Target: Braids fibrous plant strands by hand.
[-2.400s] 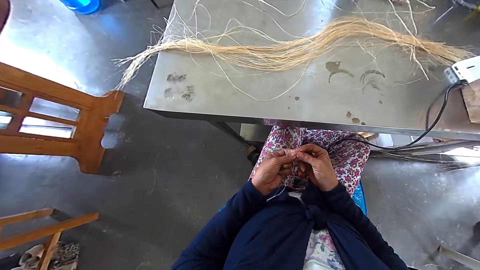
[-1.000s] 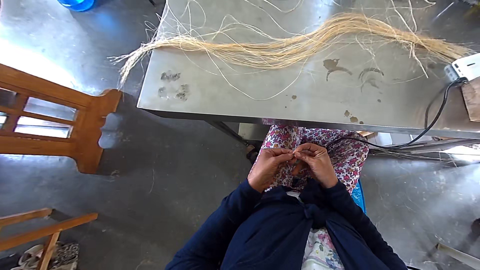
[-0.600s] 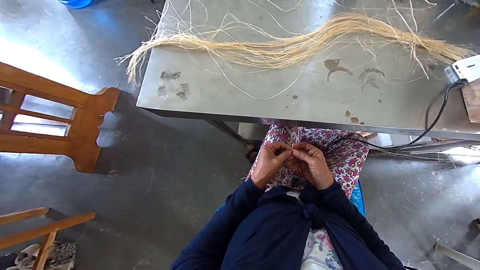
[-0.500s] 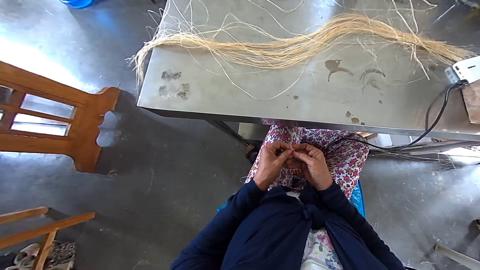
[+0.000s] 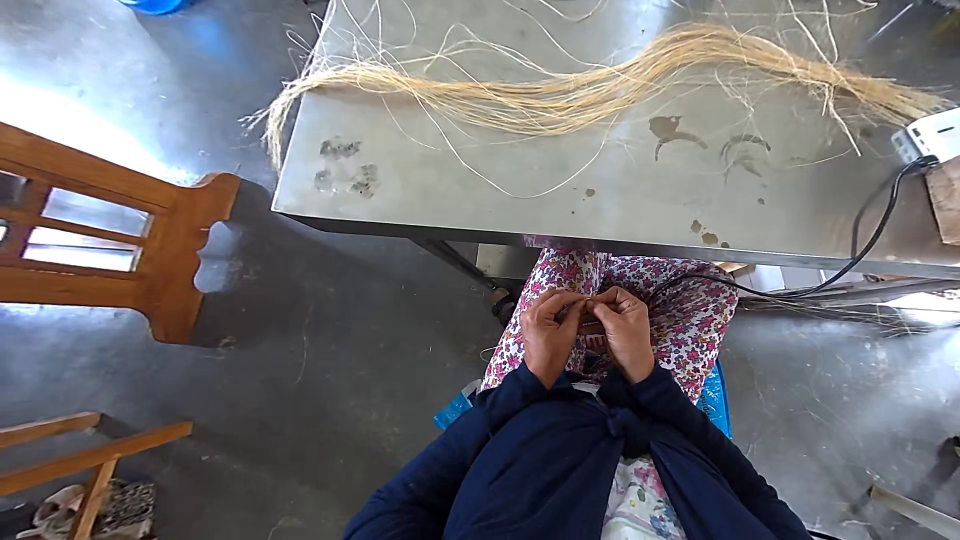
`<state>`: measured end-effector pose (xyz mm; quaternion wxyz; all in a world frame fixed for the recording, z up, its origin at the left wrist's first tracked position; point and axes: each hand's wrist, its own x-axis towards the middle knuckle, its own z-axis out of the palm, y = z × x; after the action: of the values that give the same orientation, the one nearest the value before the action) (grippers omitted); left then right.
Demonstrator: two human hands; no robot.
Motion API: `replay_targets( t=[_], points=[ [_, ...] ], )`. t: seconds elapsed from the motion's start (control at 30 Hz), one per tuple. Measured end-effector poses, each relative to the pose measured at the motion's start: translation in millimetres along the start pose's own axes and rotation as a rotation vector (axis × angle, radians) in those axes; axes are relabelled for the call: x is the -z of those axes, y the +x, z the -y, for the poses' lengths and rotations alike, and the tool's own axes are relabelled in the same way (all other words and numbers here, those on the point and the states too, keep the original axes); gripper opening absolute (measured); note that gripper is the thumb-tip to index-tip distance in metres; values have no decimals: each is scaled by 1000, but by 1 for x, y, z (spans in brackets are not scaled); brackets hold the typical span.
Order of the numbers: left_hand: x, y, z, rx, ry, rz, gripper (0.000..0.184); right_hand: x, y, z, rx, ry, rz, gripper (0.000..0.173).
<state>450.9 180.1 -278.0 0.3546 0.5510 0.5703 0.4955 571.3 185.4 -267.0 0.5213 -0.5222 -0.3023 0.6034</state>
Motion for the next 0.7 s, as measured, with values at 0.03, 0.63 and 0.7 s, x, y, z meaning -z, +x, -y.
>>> replay_targets(
  t=[0.03,0.63,0.7],
  points=[
    [-1,0,0,0,4,-8,7,0,-1,1,-3,-5,-2,15],
    [10,8,0,-334,384,181,17,2,-1,-5,37,-119,23,10],
    [13,11,-2,-368,475,264,17,3,0,-6,38,-141,23,9]
  ],
)
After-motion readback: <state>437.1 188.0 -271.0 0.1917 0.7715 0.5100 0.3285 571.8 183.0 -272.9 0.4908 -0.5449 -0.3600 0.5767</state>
